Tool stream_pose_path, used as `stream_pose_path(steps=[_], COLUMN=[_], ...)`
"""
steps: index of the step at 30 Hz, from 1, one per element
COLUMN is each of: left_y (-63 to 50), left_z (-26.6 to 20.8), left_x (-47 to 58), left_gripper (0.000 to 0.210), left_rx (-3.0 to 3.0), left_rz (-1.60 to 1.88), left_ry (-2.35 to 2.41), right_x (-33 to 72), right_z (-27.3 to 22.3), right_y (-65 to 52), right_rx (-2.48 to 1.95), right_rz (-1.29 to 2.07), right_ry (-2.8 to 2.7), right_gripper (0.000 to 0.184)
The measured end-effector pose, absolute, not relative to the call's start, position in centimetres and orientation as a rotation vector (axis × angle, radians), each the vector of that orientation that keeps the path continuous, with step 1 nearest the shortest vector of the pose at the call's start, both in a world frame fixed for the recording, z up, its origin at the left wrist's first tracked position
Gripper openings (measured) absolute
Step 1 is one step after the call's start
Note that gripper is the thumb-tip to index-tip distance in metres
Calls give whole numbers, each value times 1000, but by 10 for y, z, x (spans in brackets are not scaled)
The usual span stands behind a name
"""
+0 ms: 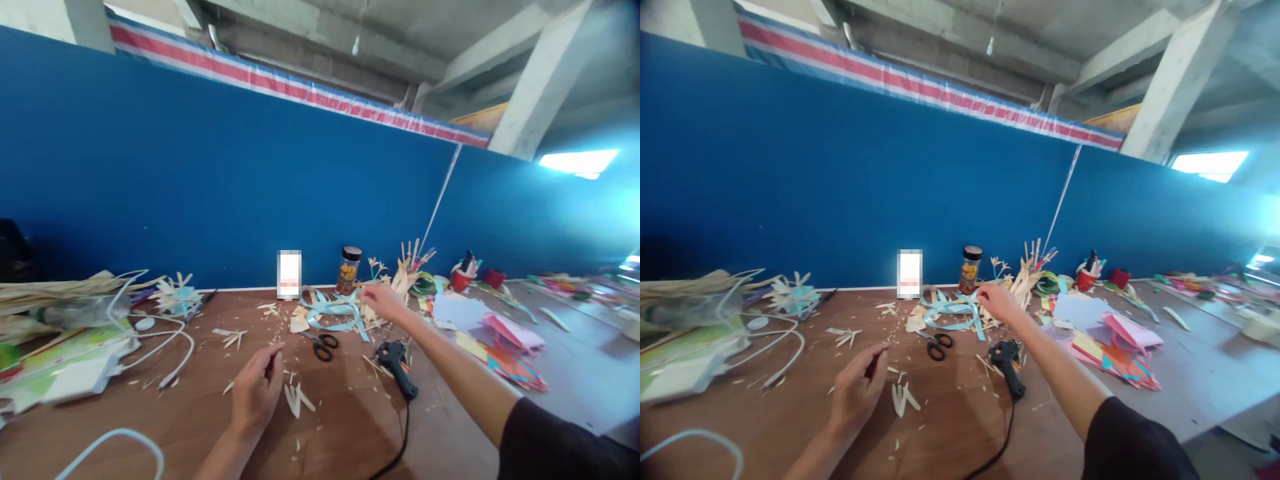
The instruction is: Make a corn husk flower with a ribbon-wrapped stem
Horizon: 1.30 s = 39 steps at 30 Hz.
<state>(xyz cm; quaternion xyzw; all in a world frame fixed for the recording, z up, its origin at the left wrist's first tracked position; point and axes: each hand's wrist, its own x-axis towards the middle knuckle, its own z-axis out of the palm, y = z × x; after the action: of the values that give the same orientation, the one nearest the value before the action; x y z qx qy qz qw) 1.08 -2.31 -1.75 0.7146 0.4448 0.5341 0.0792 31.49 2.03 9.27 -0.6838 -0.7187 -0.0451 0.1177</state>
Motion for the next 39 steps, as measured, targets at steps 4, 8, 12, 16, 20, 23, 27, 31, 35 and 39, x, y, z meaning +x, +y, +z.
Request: stream_pose_path(steps=[4,8,12,16,20,23,27,31,35,39], left_y=[-21,-20,-20,-19,-19,-19,-18,-17,-16,-16], left_z=[-18,-17,-16,-16,-17,-18,-20,-21,-21,-22], left_x=[11,11,10,10,10,9,9,10,11,11], left_gripper=[21,22,23,23,24,23,24,24,22,22], left_rx=[2174,2200,2226,2246,2250,2265,2283,2304,2324,2321], left_rz=[1568,1561,1555,1556,1551,1532,1519,1535,1559,1553], left_ry=[1334,1364,1390,1414,1409,1401,1404,1410,1376,1343], right_x=[378,419,441,454,466,472,470,454,424,383], right_z=[97,81,63,58,63,64,62,61,70,80], right_y=[-2,-23,-36,-41,-42,-42,-39,-32,-20,-4], right_rx=[-2139,-2273,-2372,-2412,-2440,-2450,-2440,-2390,-2306,-2215], right_rz=[-154,-111,-89,-100,-127,-137,-142,-152,-155,-160], right_ry=[-1976,-1885,-1828,-1783,-1729,-1708,-1710,-1752,-1839,-1965], right_gripper=[25,18,14,16,19,19,19,19,20,22])
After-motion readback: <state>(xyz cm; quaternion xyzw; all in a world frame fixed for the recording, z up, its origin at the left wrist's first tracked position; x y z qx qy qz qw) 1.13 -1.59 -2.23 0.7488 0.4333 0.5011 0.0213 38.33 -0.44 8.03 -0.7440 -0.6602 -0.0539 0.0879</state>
